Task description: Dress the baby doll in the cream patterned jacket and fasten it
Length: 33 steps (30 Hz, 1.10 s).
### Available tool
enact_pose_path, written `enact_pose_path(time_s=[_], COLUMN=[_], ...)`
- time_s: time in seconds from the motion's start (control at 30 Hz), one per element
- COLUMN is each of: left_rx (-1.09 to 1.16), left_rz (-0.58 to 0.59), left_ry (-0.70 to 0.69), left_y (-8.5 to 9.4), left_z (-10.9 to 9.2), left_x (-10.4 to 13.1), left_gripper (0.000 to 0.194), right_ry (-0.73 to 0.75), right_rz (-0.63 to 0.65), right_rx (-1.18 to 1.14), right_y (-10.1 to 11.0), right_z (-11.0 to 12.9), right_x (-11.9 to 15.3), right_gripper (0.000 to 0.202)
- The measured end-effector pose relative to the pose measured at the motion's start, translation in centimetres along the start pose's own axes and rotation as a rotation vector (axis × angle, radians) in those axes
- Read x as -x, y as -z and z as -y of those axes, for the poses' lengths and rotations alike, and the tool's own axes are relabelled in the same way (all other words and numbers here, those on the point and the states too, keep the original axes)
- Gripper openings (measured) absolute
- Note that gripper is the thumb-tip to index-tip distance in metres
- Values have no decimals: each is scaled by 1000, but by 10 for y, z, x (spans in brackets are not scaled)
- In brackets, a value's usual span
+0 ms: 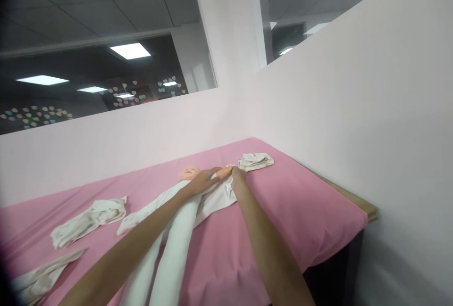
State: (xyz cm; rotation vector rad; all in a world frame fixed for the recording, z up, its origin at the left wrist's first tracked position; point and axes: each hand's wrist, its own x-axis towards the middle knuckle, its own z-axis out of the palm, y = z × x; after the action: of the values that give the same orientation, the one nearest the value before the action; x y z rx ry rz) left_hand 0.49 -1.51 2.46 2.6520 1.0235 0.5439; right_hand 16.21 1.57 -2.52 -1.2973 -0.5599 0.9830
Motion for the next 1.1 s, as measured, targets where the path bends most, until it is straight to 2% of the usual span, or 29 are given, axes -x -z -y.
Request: enact_pose_path(time_s=[0.17, 0.3, 0.43, 0.53, 0.63, 0.7, 0.83, 0.97, 1.1], left_rx=[-28, -54, -11, 17, 48, 55, -44, -123, -136], left_rz=[101, 139, 195, 187, 139, 115, 128, 106, 90], left_ry=[26, 43, 34, 66, 78, 79, 121, 198, 184], left_y=[-6, -5, -4, -4, -2, -1, -6, -15, -16], left_z=[2, 2, 2, 3, 6, 8, 13, 16, 18], left_x=[-4, -6, -6, -5, -6, -8, -15, -22, -30], left_gripper=[48, 49, 48, 53, 51, 45, 37, 37, 32], right_ry=[-96, -86, -75, -38, 53, 141, 333, 529, 771], right_rz=[-46, -113, -148, -139, -134, -135, -146, -126, -39], right_rx=[-64, -60, -25, 27, 105, 168, 334, 553, 906], right_y=[4, 6, 7, 8, 13, 18, 23, 13, 1], right_z=[4, 4, 2, 2, 2, 5, 16, 25, 21], right_x=[-6, -8, -10, -8, -2, 4, 26, 61, 92], right_gripper=[10, 17, 16, 11, 5, 9, 10, 11, 16])
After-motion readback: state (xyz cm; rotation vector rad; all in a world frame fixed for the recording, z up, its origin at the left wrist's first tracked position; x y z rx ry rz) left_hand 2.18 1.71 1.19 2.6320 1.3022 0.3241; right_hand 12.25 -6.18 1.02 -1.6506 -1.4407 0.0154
